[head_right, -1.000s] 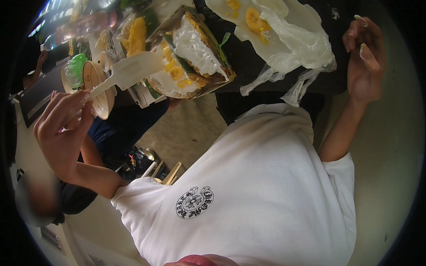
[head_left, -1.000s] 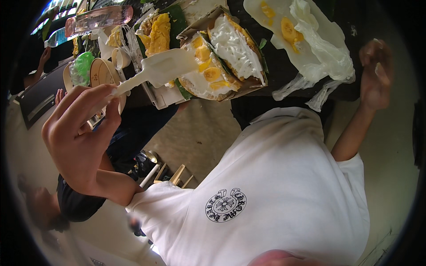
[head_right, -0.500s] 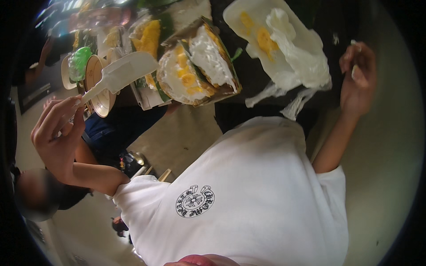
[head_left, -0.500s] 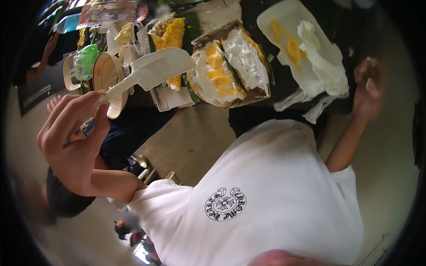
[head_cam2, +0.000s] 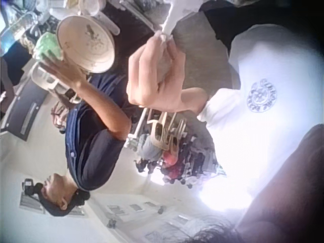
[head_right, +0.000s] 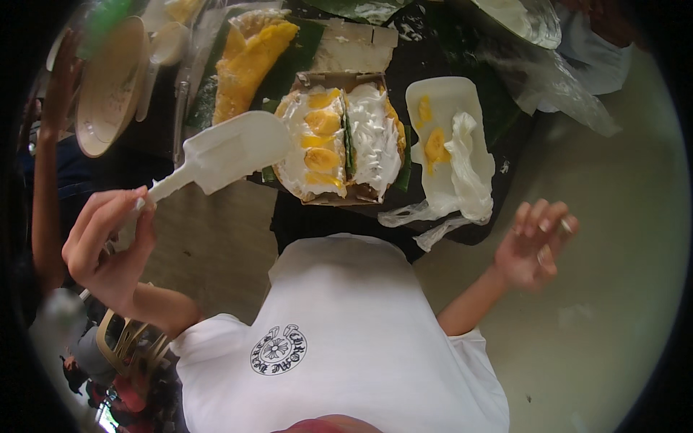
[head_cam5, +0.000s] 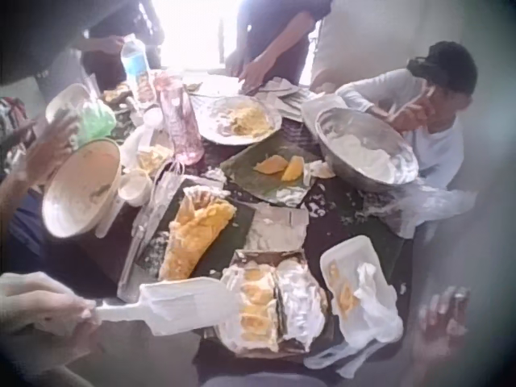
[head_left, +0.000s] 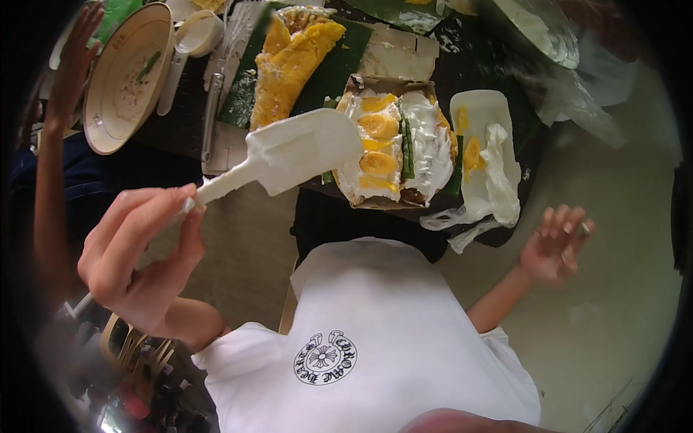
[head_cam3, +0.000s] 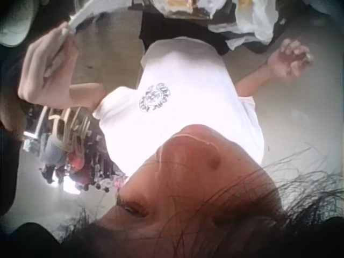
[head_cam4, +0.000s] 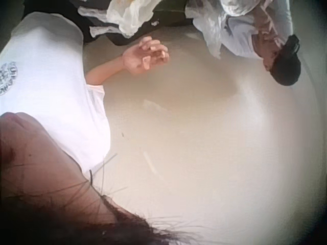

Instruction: The person uses a plastic spatula to spread a white creamy substance onto a flat food item placed on a banana leaf. They then use their hands to place yellow fruit slices on top of the spread. The task involves handling food items on a table in a busy environment.

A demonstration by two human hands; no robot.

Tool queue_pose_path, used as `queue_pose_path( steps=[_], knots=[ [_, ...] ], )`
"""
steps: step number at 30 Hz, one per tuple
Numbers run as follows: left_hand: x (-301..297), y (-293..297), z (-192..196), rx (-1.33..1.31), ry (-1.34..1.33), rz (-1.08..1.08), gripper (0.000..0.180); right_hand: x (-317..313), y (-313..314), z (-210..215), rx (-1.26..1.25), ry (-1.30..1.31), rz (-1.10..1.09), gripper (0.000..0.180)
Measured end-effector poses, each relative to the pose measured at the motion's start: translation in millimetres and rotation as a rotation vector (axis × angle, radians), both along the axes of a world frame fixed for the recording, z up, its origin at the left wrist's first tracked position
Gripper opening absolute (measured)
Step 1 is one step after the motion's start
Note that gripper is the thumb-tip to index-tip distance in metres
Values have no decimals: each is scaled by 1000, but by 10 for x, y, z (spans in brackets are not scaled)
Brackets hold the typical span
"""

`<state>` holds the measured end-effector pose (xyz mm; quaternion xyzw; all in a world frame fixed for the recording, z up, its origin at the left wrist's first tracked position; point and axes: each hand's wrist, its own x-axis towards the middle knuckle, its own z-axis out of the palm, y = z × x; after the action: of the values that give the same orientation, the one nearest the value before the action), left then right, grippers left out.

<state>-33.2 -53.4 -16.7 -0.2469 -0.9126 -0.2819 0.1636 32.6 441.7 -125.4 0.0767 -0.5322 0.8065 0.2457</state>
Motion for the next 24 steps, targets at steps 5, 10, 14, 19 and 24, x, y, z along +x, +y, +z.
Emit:
queue_pose_path(
  steps=[5, 10, 14, 19, 24],
  knots=[
    [190, 14, -67, -37, -85, 1, 42, -88, -1072, 798, -244, 320, 240, 45],
    [226, 201, 74, -122, -77, -14, 38, -100, -1313, 965, -375, 515, 648, 38],
    [285, 360, 108, -149, -106, -31, 37, -32, -1211, 966, -485, 523, 785, 34],
    [322, 461, 116, -222, -98, -53, 37, 67, -1063, 884, -533, 565, 761, 30],
    [278, 579, 270, -294, -110, -98, 36, 227, -899, 940, -587, 556, 754, 32]
  ],
)
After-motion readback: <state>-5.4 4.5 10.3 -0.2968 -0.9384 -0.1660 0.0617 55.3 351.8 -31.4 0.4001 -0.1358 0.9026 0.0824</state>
